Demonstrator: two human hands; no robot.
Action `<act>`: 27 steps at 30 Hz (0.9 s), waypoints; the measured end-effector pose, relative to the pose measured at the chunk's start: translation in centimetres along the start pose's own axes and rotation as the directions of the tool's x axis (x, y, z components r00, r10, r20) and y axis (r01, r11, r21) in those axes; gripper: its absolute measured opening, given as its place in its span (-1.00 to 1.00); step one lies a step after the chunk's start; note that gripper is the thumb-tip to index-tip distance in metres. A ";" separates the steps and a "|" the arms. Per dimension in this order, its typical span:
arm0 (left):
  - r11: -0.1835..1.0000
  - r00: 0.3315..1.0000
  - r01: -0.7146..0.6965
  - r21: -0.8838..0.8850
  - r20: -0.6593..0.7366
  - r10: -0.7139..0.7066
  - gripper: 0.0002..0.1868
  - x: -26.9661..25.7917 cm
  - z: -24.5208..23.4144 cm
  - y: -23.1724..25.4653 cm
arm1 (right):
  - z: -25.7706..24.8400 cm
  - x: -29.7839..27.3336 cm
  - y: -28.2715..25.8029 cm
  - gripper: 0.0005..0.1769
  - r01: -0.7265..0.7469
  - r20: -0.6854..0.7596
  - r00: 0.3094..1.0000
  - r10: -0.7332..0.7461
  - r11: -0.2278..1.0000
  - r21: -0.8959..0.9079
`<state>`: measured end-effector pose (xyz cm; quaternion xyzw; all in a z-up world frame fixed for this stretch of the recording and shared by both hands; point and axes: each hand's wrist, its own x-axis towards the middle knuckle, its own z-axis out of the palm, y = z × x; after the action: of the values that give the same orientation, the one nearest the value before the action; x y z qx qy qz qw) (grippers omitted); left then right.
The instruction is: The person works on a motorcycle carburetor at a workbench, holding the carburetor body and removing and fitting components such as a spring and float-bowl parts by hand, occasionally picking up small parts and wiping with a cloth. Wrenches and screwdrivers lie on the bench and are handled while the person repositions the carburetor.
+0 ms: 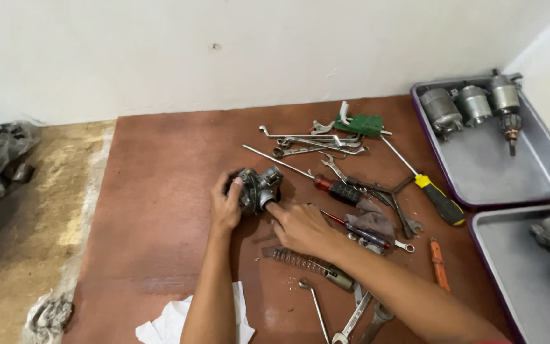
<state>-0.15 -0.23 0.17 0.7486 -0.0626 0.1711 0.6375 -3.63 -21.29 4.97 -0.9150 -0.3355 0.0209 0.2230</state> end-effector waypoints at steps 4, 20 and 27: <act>1.000 1.000 -0.009 -0.001 -0.015 0.009 -0.69 0.1 -0.1 -0.2 | -2.7 -1.0 -1.1 -0.44 -0.049 0.167 0.985 0.042 0.998 0.038; 0.999 0.994 0.045 0.025 -0.102 -0.042 -0.80 0.8 0.2 1.4 | 0.7 0.5 -0.5 -0.39 0.118 0.099 0.992 -0.079 0.866 -0.487; 0.997 0.993 0.062 0.038 -0.104 -0.058 -0.80 0.3 0.4 0.8 | -4.0 0.5 -3.0 -0.53 0.118 0.227 0.973 -0.047 0.943 -0.310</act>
<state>-0.02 -0.75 0.93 0.7533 -0.0035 0.1915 0.6292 -4.25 -20.56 9.92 -0.9165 -0.3947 0.0560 0.0336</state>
